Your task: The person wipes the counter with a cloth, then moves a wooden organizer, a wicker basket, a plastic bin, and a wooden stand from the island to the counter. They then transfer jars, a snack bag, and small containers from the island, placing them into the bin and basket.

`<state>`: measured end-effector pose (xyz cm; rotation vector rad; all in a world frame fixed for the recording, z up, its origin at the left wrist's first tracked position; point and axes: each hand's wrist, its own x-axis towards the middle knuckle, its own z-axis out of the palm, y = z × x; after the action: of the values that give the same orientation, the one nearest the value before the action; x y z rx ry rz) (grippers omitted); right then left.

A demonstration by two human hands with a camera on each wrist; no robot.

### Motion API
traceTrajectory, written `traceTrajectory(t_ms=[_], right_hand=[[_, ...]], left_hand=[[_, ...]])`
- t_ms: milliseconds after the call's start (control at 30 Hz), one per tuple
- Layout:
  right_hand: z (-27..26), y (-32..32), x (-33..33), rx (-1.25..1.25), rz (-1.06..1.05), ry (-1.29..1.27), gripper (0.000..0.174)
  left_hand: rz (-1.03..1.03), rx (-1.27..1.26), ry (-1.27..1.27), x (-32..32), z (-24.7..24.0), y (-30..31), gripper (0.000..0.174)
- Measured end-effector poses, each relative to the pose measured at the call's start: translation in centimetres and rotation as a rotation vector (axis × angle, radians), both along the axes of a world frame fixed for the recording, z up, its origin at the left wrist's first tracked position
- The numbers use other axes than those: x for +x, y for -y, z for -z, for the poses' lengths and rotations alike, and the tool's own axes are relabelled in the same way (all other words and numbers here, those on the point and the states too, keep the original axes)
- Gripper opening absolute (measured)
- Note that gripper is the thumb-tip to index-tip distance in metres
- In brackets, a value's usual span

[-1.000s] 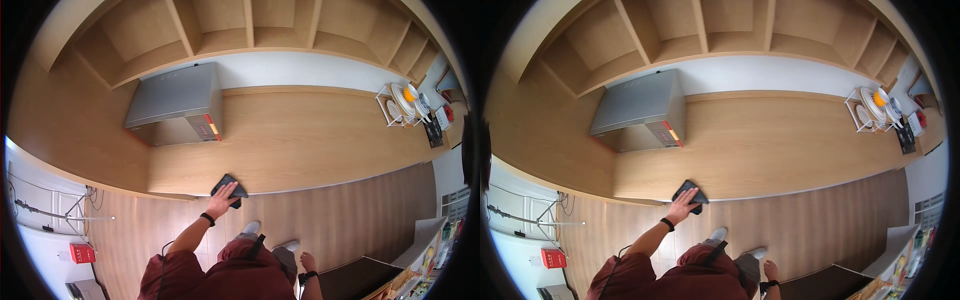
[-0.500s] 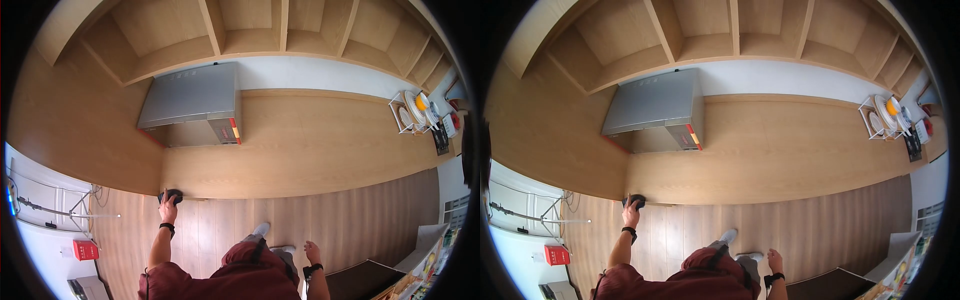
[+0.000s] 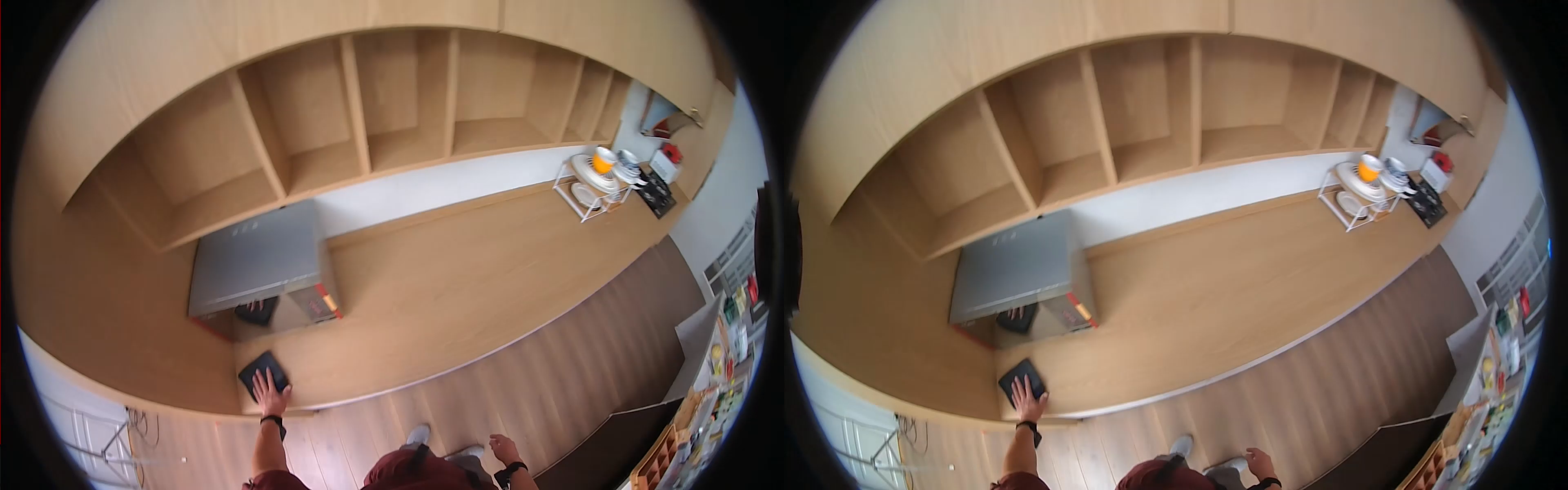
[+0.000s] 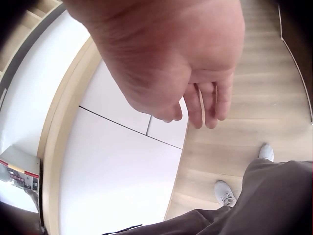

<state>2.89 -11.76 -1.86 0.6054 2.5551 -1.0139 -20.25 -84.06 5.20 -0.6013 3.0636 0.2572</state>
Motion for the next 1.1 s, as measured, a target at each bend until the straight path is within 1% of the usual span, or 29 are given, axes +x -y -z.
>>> traceTrajectory(t_ms=[33, 67, 133, 167, 233, 300, 333, 367, 433, 467, 500, 533, 567, 600, 633, 667, 700, 733, 767, 800, 833, 867, 900, 933, 967, 1000, 1033, 1067, 1100], right_hand=[[-0.8, 0.4, -0.2, -0.06, 0.029, 0.053, 0.036], [-0.9, 0.4, -0.5, -0.105, 0.046, 0.049, 0.035], [2.6, -0.3, 1.0, -0.192, 0.053, 0.017, 0.035], [5.5, -1.0, 1.9, -0.215, 0.049, 0.037, 0.034], [5.6, -1.2, 3.0, -0.012, -0.095, 0.083, 0.034], [8.9, -1.4, 5.5, 0.112, -0.228, 0.028, 0.029], [12.6, -2.4, 7.0, 0.105, -0.254, 0.079, 0.031], [13.9, -3.1, 8.3, 0.053, -0.204, 0.096, 0.032], [15.6, -4.2, 9.6, 0.071, -0.262, 0.075, 0.034], [14.5, -4.3, 10.0, 0.041, -0.229, 0.115, 0.037], [13.7, -4.5, 10.6, 0.013, -0.195, 0.155, 0.04], [11.5, -4.5, 10.8, -0.014, -0.16, 0.194, 0.045], [10.1, -4.3, 10.7, -0.015, -0.173, 0.316, 0.045], [9.5, -4.1, 10.8, -0.008, -0.141, 0.307, 0.044], [8.9, -4.0, 11.0, -0.017, -0.107, 0.283, 0.043], [7.2, -3.5, 10.8, -0.028, 0.01, 0.296, 0.04], [5.1, -3.3, 11.3, 0.031, 0.029, 0.154, 0.035], [3.7, -3.2, 11.8, 0.035, 0.049, 0.106, 0.034], [2.8, -4.0, 11.4, 0.044, 0.039, 0.049, 0.034], [1.7, -4.2, 11.6, 0.047, 0.086, 0.047, 0.034], [0.4, -4.3, 11.8, 0.009, 0.168, 0.04, 0.035], [-0.4, -4.7, 12.6, -0.033, 0.245, 0.033, 0.036], [-0.7, -5.3, 13.9, -0.042, 0.272, 0.03, 0.036], [-0.7, -5.7, 15.1, -0.085, 0.354, -0.006, 0.038], [-0.5, -6.1, 16.3, -0.127, 0.437, -0.045, 0.039], [0.4, -6.5, 17.8, -0.135, 0.464, -0.054, 0.039], [1.2, -6.9, 19.8, -0.124, 0.544, -0.027, 0.04], [2.2, -7.2, 22.0, -0.116, 0.62, 0.004, 0.041], [3.0, -7.2, 24.3, -0.106, 0.677, 0.016, 0.042]], left_hand=[[-0.062, 0.029, 0.049, -0.4, -0.8, -0.8, 0.101], [-0.077, 0.044, 0.058, -0.8, -0.6, -1.0, 0.099], [-0.1, 0.069, 0.061, -1.2, -1.0, -0.7, 0.096], [-0.099, 0.085, 0.107, -1.2, -1.5, -0.6, 0.094], [-0.104, 0.105, 0.139, -1.7, -2.1, -1.0, 0.093], [-0.141, 0.121, 0.182, -2.0, -3.2, -1.3, 0.091], [-0.16, 0.102, 0.162, -2.1, -4.0, -2.1, 0.086], [-0.157, 0.101, 0.156, -1.8, -4.1, -3.1, 0.086], [-0.035, 0.054, -0.191, -1.5, -4.6, -5.6, 0.077], [0.065, 0.021, -0.252, -1.6, -3.9, -6.8, 0.072], [0.206, 0.006, -0.307, -1.4, -3.3, -8.5, 0.068], [0.404, 0.065, -0.421, -1.6, -2.1, -9.8, 0.062], [0.577, -0.101, -0.447, -2.2, -2.1, -12.2, 0.052], [0.684, 0.042, -0.324, -2.5, -2.6, -14.7, 0.052], [0.78, 0.168, -0.183, -2.8, -3.3, -18.2, 0.055], [0.9, 0.226, -0.34, -2.9, -4.7, -23.1, 0.046], [0.988, 0.299, -0.499, -2.4, -5.8, -28.0, 0.04], [1.067, 0.33, -0.489, -1.7, -6.0, -32.2, 0.04], [1.021, 0.633, -0.323, -1.3, -5.8, -36.0, 0.039], [0.947, 0.917, -0.135, -1.1, -5.3, -39.1, 0.039], [0.929, 1.126, -0.099, -1.5, -2.6, -42.7, 0.039], [1.117, 0.613, -0.102, -0.1, -4.6, -45.8, 0.039], [1.247, 0.754, -0.069, -0.3, -3.3, -48.7, 0.038], [1.288, 0.633, -0.006, 1.7, -5.7, -51.8, 0.038], [1.378, 0.62, 0.109, 2.7, -7.9, -55.0, 0.036], [1.406, 0.575, 0.179, 2.7, -6.6, -57.1, 0.036], [1.431, 0.527, 0.247, 3.0, -5.3, -59.3, 0.036], [1.451, 0.514, 0.254, 3.6, -5.1, -61.2, 0.036], [1.436, 0.562, 0.278, 4.5, -5.3, -62.9, 0.037]])
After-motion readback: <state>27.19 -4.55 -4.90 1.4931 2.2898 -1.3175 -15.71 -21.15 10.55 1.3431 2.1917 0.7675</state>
